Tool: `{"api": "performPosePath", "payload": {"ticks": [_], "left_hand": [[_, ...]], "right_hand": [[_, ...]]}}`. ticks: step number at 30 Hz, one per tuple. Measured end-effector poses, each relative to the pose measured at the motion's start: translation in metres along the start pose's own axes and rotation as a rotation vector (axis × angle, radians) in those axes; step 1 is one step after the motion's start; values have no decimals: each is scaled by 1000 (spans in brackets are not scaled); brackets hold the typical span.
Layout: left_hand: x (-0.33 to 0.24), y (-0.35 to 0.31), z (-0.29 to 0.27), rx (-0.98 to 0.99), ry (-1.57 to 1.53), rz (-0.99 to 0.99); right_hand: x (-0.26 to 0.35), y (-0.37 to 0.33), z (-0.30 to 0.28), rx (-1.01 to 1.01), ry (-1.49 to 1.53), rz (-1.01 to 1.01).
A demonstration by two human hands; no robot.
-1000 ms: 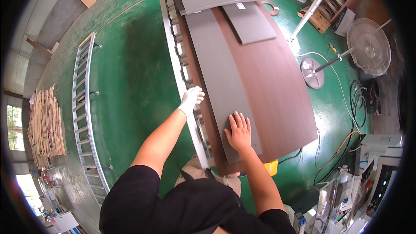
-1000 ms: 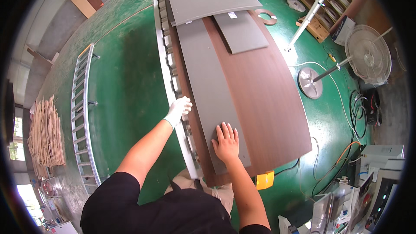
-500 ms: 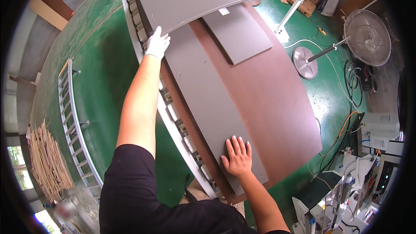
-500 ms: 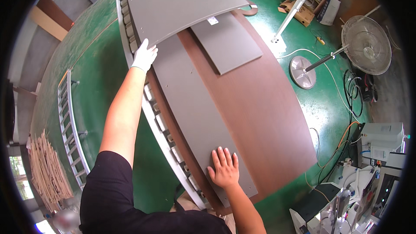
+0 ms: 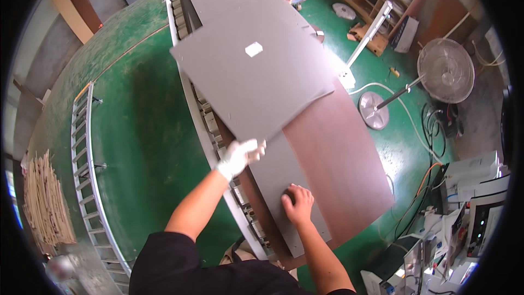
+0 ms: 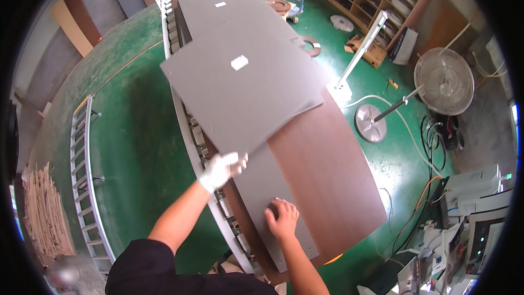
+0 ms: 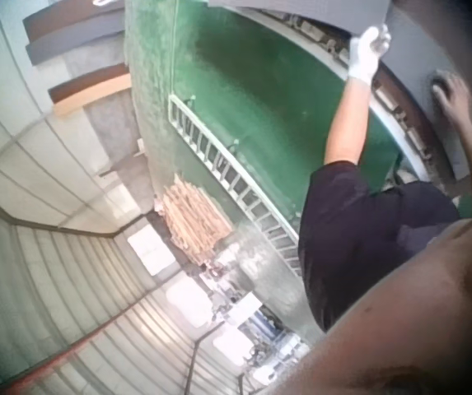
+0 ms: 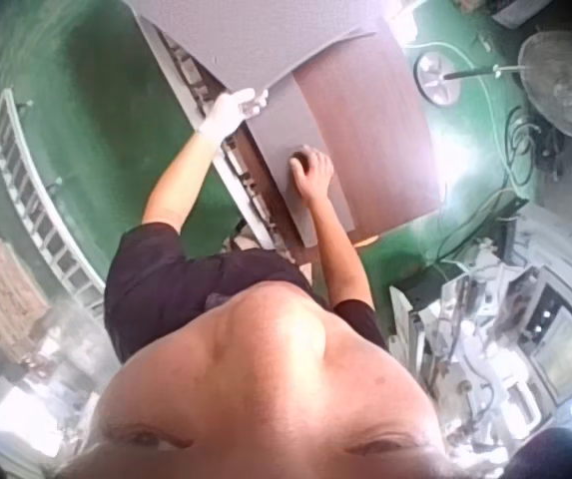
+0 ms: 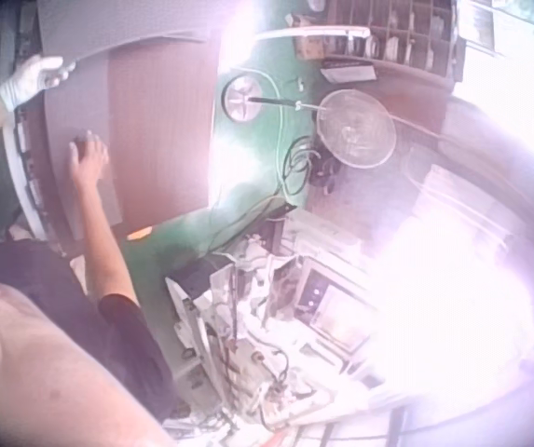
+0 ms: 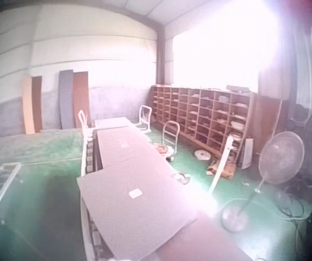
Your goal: The person picks up flat panels from a stack, places them onto a conveyor belt for processing by a machine, and then transfers the processed panels to another stack.
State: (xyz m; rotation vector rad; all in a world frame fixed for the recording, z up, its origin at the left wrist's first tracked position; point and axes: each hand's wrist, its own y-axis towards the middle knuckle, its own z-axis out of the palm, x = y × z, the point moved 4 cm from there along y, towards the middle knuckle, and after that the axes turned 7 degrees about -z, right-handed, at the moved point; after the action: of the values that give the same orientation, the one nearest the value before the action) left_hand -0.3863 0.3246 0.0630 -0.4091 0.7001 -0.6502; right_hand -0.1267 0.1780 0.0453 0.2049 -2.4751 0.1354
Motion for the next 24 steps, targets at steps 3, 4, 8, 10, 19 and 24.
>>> {"api": "performPosePath", "payload": {"ticks": [3, 4, 8, 10, 19, 24], "left_hand": [[73, -50, -4, 111, -38, -200], [94, -63, 0, 88, -49, -226], [94, -77, -7, -121, -419, 89], [60, -83, -8, -178, -393, 166], [99, -152, -20, -161, -377, 240], [196, -155, -12, -96, -229, -10]], "right_hand": [[19, 56, -3, -205, 1706, 535], [4, 71, 14, -179, 1719, 734], [40, 64, -23, -525, 1384, 649], [22, 40, -27, -597, 1344, 553], [-69, -237, -145, -662, 1083, 570], [-94, -431, -177, -892, 865, 742]]}}
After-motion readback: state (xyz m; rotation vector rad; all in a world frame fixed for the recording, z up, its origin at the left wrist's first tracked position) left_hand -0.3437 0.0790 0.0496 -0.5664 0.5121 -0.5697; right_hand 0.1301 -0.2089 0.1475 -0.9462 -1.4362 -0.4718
